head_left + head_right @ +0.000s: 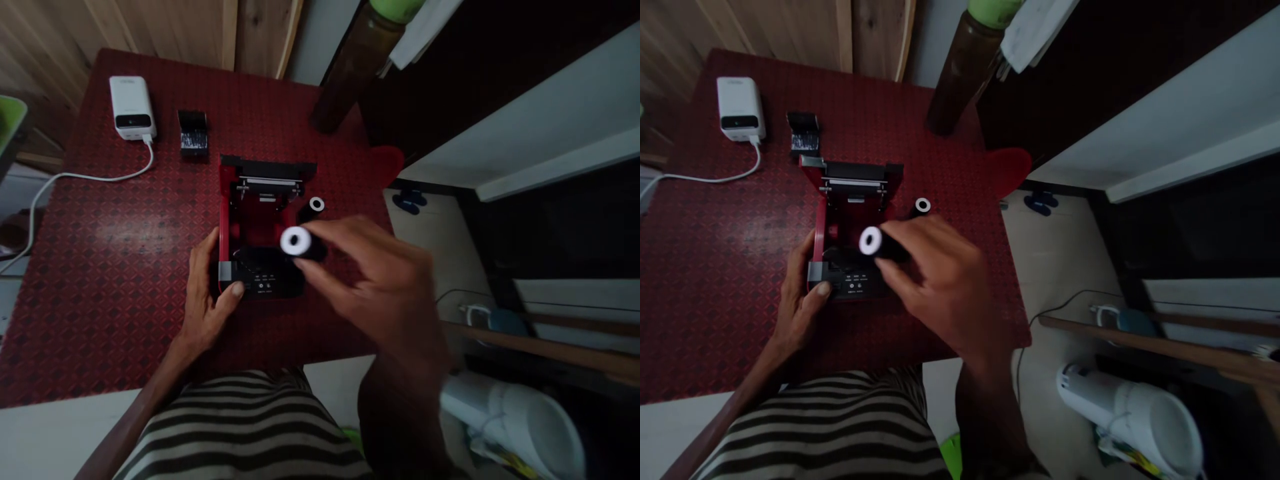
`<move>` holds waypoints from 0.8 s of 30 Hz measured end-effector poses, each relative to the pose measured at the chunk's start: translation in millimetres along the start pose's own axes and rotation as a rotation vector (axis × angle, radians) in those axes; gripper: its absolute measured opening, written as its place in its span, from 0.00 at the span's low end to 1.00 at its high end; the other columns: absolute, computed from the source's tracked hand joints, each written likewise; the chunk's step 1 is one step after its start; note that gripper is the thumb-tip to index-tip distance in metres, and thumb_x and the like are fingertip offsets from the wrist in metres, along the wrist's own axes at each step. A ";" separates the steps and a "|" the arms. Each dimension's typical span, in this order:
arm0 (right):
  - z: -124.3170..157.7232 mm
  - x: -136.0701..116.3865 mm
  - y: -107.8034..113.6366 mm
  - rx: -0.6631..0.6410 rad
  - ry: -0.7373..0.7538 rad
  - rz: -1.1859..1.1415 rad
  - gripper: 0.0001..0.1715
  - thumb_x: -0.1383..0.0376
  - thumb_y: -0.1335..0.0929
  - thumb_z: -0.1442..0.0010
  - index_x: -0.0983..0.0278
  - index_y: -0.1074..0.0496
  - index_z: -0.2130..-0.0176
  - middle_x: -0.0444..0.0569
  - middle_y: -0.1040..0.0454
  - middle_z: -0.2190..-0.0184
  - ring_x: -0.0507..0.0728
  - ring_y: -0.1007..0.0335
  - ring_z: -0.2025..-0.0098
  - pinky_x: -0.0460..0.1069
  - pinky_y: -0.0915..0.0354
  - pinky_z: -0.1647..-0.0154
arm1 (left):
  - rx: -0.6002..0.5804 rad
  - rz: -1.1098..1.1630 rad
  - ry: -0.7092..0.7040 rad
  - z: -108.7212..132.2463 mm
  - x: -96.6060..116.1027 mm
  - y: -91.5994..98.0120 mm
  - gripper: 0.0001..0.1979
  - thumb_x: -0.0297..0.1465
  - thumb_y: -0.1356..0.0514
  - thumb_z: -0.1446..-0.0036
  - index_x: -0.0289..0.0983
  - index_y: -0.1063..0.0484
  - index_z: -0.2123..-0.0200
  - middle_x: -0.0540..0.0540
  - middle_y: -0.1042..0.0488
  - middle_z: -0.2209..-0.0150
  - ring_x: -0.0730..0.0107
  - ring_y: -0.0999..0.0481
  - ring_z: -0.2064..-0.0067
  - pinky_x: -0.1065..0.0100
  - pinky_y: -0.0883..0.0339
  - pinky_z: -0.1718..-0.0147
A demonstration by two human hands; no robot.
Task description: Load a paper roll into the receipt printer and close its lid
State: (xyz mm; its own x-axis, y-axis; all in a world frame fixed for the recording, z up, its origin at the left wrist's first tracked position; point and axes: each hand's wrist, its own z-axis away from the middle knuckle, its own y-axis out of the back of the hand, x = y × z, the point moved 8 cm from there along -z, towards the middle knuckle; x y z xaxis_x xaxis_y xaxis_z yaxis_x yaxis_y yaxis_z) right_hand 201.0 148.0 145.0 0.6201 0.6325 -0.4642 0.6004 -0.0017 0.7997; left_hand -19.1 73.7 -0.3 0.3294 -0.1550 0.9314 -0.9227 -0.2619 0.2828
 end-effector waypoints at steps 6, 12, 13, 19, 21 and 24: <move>79.5 70.7 13.7 0.148 -0.382 -0.245 0.18 0.66 0.21 0.31 0.52 0.13 0.44 0.46 0.06 0.48 0.64 0.08 0.48 0.62 0.14 0.42 | 0.019 -0.019 -0.018 0.9 3.0 0.2 0.41 0.57 0.38 0.20 0.49 0.35 0.13 0.35 0.26 0.23 0.36 0.25 0.25 0.36 0.30 0.24; 93.6 108.2 -61.5 0.113 -0.512 -0.336 0.15 0.61 0.24 0.33 0.56 0.13 0.47 0.50 0.06 0.51 0.63 0.09 0.53 0.60 0.15 0.47 | 0.047 -0.002 0.016 -1.5 4.9 1.7 0.41 0.60 0.36 0.23 0.47 0.30 0.17 0.36 0.25 0.24 0.35 0.24 0.25 0.35 0.31 0.22; 92.2 112.2 -68.7 0.114 -0.521 -0.342 0.16 0.61 0.24 0.33 0.56 0.13 0.47 0.51 0.06 0.50 0.63 0.09 0.53 0.60 0.15 0.46 | 0.052 -0.001 0.013 -1.9 5.0 2.0 0.41 0.60 0.36 0.23 0.47 0.29 0.17 0.37 0.25 0.24 0.34 0.25 0.25 0.35 0.32 0.21; 92.8 124.8 -83.4 0.085 -0.511 -0.374 0.19 0.62 0.24 0.31 0.56 0.13 0.42 0.52 0.06 0.46 0.65 0.08 0.47 0.63 0.15 0.40 | 0.040 -0.012 0.022 -2.3 0.4 3.1 0.43 0.61 0.36 0.24 0.47 0.29 0.17 0.37 0.23 0.25 0.34 0.23 0.26 0.36 0.28 0.24; 97.9 123.7 -81.1 0.060 -0.485 -0.370 0.25 0.64 0.24 0.32 0.56 0.14 0.37 0.54 0.07 0.40 0.66 0.08 0.41 0.66 0.16 0.34 | 0.053 0.009 0.050 -2.2 -0.3 5.2 0.44 0.63 0.34 0.26 0.48 0.28 0.17 0.38 0.22 0.24 0.34 0.22 0.26 0.38 0.27 0.25; 110.1 125.7 -69.5 -0.006 -0.489 -0.373 0.39 0.68 0.24 0.34 0.54 0.19 0.27 0.55 0.11 0.32 0.66 0.08 0.39 0.68 0.15 0.32 | 0.043 0.115 0.153 -3.8 -0.9 6.1 0.45 0.65 0.34 0.27 0.49 0.26 0.18 0.39 0.22 0.23 0.34 0.21 0.25 0.40 0.25 0.26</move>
State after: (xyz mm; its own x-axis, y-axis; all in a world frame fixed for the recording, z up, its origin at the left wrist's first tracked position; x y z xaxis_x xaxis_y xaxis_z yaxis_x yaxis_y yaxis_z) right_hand 292.8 142.4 -10.8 0.5298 0.1611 -0.8327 0.8193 0.1568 0.5516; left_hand -25.7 75.8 1.5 0.1847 -0.0401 0.9820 -0.9421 -0.2919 0.1653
